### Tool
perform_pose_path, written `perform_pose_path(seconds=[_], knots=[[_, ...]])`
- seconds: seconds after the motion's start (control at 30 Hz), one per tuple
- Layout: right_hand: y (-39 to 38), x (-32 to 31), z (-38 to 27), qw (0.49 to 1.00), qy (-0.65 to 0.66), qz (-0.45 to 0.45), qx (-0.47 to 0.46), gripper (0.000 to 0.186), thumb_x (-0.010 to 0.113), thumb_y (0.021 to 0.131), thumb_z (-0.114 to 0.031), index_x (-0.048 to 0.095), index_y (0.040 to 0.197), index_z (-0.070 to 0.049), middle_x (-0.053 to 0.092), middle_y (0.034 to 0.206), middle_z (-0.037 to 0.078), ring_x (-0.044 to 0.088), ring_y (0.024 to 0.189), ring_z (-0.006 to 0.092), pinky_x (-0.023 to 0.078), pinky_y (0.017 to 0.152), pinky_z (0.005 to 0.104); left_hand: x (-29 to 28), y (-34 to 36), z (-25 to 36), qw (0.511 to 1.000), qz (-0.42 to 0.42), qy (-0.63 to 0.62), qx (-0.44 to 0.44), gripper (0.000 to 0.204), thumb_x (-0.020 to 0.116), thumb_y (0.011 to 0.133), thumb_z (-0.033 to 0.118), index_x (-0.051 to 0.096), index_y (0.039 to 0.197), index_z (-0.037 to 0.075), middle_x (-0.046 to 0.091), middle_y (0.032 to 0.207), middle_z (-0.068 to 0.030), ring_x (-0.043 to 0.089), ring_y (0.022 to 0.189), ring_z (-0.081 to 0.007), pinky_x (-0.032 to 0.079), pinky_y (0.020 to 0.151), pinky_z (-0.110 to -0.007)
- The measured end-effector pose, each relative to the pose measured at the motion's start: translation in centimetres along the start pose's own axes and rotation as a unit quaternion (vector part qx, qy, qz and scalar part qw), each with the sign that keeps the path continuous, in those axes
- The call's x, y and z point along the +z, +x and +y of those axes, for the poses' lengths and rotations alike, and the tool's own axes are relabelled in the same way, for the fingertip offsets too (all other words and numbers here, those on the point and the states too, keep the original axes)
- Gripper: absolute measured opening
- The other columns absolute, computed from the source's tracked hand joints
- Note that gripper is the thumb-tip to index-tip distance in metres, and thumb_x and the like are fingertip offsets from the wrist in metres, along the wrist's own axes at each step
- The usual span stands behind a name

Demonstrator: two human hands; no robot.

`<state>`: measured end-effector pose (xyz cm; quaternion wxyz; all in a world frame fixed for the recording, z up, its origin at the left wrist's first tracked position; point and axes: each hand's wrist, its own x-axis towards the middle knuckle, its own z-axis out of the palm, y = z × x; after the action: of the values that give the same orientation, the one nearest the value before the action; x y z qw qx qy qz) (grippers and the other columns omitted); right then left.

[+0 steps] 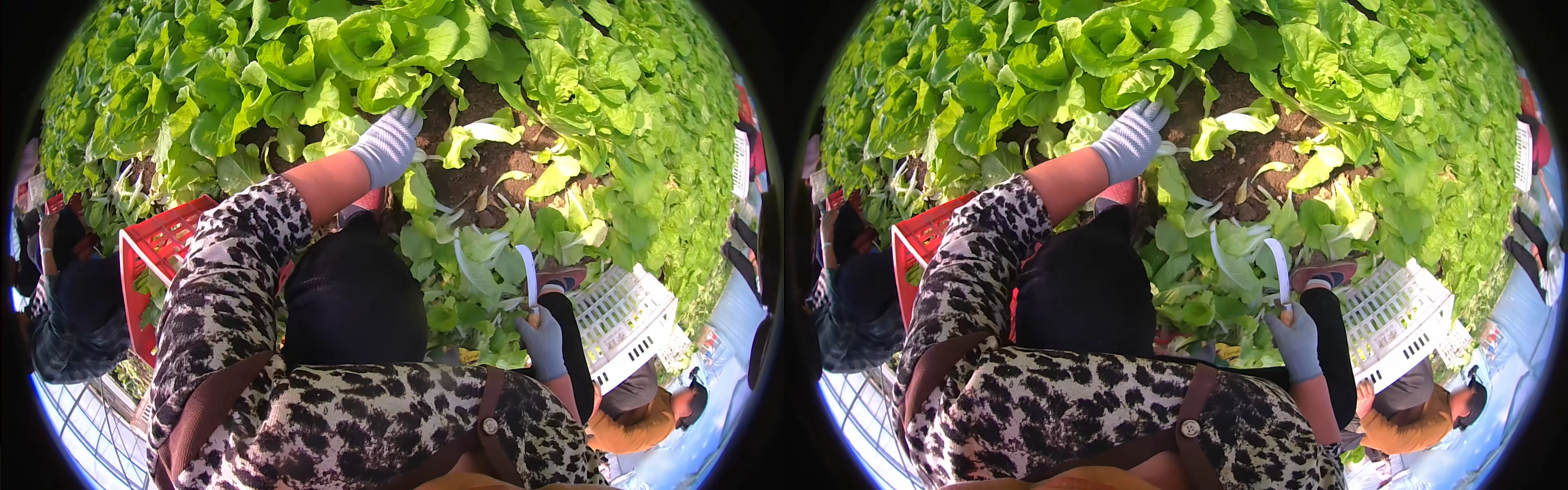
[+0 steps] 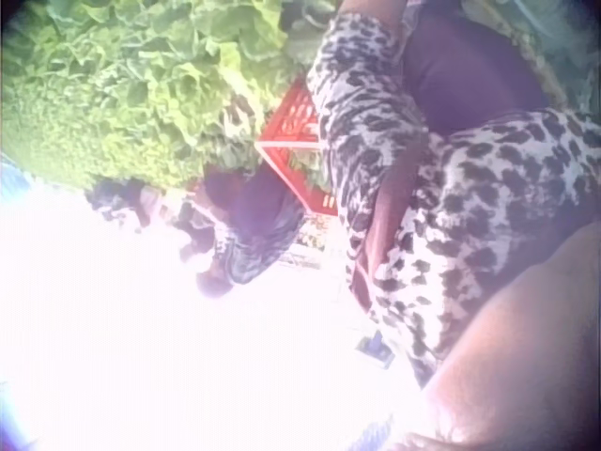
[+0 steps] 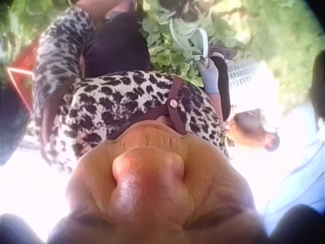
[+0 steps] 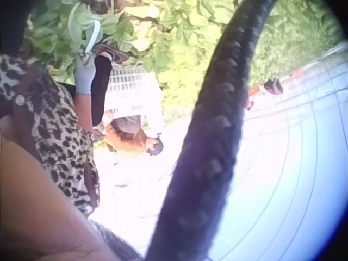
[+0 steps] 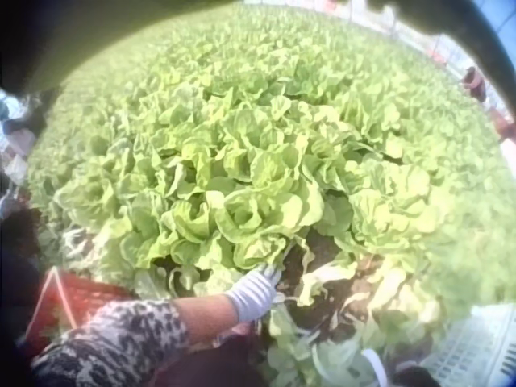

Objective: The person harvests lettuce in a greenhouse using a curved knife. They cut the base of each head, remove outer leaves, and place the trimmed lettuce into a red crate. Other workers are visible nearby doing the same task.

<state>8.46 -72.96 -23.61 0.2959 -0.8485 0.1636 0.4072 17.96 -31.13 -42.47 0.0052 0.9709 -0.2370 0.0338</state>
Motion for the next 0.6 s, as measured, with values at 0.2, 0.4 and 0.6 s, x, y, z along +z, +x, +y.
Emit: perform_pose_path(seconds=[0.2, 0.4, 0.6], knots=[[0.3, 0.3, 1.1, 0.997, -0.042, 0.039, -0.057, 0.031, 0.077, 0.082, -0.021, 0.065, 0.101, -0.001, 0.058, 0.067, 0.003, 0.054, 0.056, 0.0099, 0.044, 0.054, 0.0283, 9.9, 2.6, -3.9, 0.887, -0.109, -0.291, -0.341, 0.049, 0.054, 0.088, 0.009, 0.055, 0.137, 0.006, 0.066, 0.109, -0.0244, 0.065, 0.095, -0.0418, 0.051, 0.084, -0.047], [0.7, 0.4, 2.8, 0.998, -0.036, 0.024, -0.043, 0.03, 0.079, 0.081, -0.025, 0.064, 0.093, -0.001, 0.06, 0.069, 0.006, 0.056, 0.063, 0.0142, 0.046, 0.059, 0.0329, 10.0, 1.2, -3.1, 0.903, -0.234, -0.293, -0.209, 0.038, 0.059, 0.085, 0.011, 0.066, 0.122, 0.007, 0.067, 0.097, -0.0268, 0.066, 0.09, -0.0413, 0.053, 0.079, -0.047], [1.4, -0.3, 2.0, 1.0, -0.01, 0.027, 0.007, 0.032, 0.077, 0.082, -0.023, 0.063, 0.099, -0.001, 0.061, 0.073, 0.005, 0.06, 0.067, 0.0141, 0.048, 0.061, 0.0311, 0.3, 4.3, 5.1, 0.898, -0.392, -0.196, 0.038, 0.052, 0.075, 0.076, 0.045, 0.072, 0.11, 0.006, 0.072, 0.095, -0.0175, 0.069, 0.096, -0.0332, 0.055, 0.082, -0.042]])
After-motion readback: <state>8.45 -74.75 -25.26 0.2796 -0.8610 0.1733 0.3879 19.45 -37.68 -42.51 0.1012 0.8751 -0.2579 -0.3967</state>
